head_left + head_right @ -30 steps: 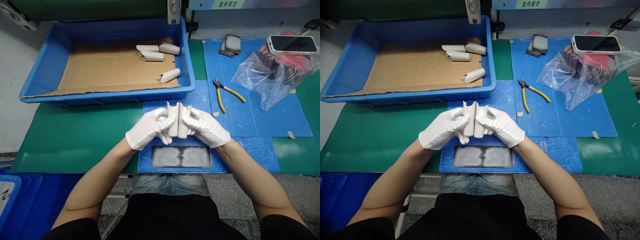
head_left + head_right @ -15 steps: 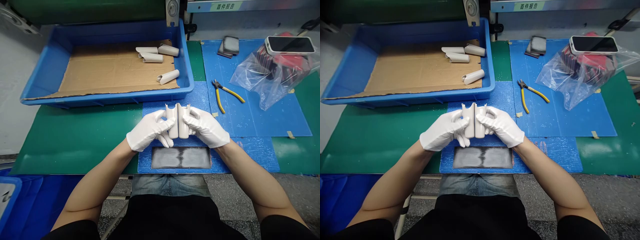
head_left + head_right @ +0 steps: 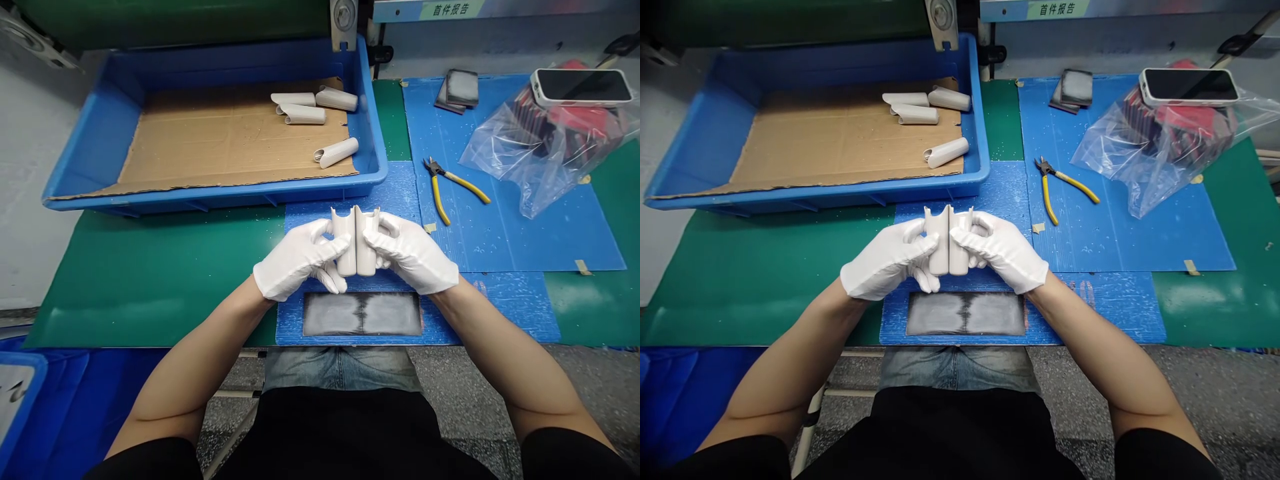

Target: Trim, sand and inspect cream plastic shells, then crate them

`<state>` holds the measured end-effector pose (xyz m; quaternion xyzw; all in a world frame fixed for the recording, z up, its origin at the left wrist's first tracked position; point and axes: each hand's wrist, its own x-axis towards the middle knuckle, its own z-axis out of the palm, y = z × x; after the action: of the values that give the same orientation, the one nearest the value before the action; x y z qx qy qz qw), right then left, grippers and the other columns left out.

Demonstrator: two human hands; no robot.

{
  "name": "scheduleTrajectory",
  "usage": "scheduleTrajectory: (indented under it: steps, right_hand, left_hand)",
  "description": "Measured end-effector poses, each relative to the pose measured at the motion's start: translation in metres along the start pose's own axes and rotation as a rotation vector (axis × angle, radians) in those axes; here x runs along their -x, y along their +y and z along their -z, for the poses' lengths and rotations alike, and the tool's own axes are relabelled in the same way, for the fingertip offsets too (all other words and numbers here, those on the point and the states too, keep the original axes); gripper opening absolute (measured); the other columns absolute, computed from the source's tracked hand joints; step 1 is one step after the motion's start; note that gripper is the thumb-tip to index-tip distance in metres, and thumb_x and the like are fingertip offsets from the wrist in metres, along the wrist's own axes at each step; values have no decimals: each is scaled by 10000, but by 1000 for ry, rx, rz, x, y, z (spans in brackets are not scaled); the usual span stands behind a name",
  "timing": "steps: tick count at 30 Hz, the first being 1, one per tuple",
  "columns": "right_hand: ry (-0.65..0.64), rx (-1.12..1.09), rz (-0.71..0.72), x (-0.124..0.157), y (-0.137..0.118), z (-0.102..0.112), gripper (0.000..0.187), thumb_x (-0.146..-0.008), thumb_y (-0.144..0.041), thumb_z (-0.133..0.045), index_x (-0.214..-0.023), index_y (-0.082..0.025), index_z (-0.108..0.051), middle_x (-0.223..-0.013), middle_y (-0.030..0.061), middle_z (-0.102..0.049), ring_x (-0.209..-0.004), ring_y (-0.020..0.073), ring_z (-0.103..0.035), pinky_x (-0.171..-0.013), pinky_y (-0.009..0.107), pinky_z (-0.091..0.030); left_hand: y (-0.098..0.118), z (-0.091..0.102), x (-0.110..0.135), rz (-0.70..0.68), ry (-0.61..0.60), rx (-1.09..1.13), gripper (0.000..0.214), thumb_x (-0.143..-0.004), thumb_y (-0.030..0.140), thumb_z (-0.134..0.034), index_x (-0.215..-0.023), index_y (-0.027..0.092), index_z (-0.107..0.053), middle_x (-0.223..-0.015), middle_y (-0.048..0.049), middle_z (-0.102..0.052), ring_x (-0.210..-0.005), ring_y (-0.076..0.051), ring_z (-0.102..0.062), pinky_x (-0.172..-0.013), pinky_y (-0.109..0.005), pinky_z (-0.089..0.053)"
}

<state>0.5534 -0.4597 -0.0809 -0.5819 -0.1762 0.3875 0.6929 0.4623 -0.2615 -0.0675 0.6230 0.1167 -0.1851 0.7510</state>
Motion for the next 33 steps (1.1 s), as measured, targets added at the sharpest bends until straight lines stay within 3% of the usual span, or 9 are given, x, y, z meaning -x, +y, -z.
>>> scheduleTrajectory:
  steps: [9, 14, 19, 27, 33]
  right_hand:
    - [21, 47, 8, 1, 0, 1, 406, -857, -538, -818, -1030, -202, -668, -756, -38, -571, -616, 104, -462, -574, 277, -367]
    - [22, 68, 19, 2, -1, 0, 538, -834, -535, -838, -1235, -207, -693, -1010, 36, -699, -720, 121, -524, -605, 276, -421]
    - [36, 89, 69, 6, -5, -4, 540, -816, -503, -864, -1243, -214, -706, -1170, 72, -722, -902, 167, -606, -699, 299, -495]
    - [6, 161, 115, 10, -10, -5, 468, -877, -494, -817, -1240, -214, -722, -1104, 63, -727, -989, 196, -637, -887, 367, -519]
    - [-43, 123, 113, 14, -11, -5, 539, -891, -498, -806, -1305, -178, -677, -857, 22, -719, -795, 178, -649, -806, 373, -522]
  left_hand:
    - [0, 1, 0, -26, -13, -17, 644, -895, 552, -767, -1349, 132, -589, -760, -63, -749, -574, -228, -757, -502, -286, -654]
    - [2, -1, 1, -49, -15, -81, 729, -867, 547, -796, -1408, 119, -560, -788, -79, -766, -597, -233, -762, -502, -283, -648]
    - [2, -3, 1, -95, 38, -154, 652, -859, 538, -807, -1320, 134, -586, -766, -53, -750, -613, -212, -750, -517, -272, -638]
    - [4, -6, 6, -149, 102, -225, 548, -856, 494, -823, -1242, 158, -626, -774, -37, -744, -597, -158, -706, -526, -243, -604]
    - [6, -8, 10, -221, 138, -263, 484, -817, 462, -863, -1142, 178, -643, -768, -11, -733, -624, -156, -711, -551, -242, -604]
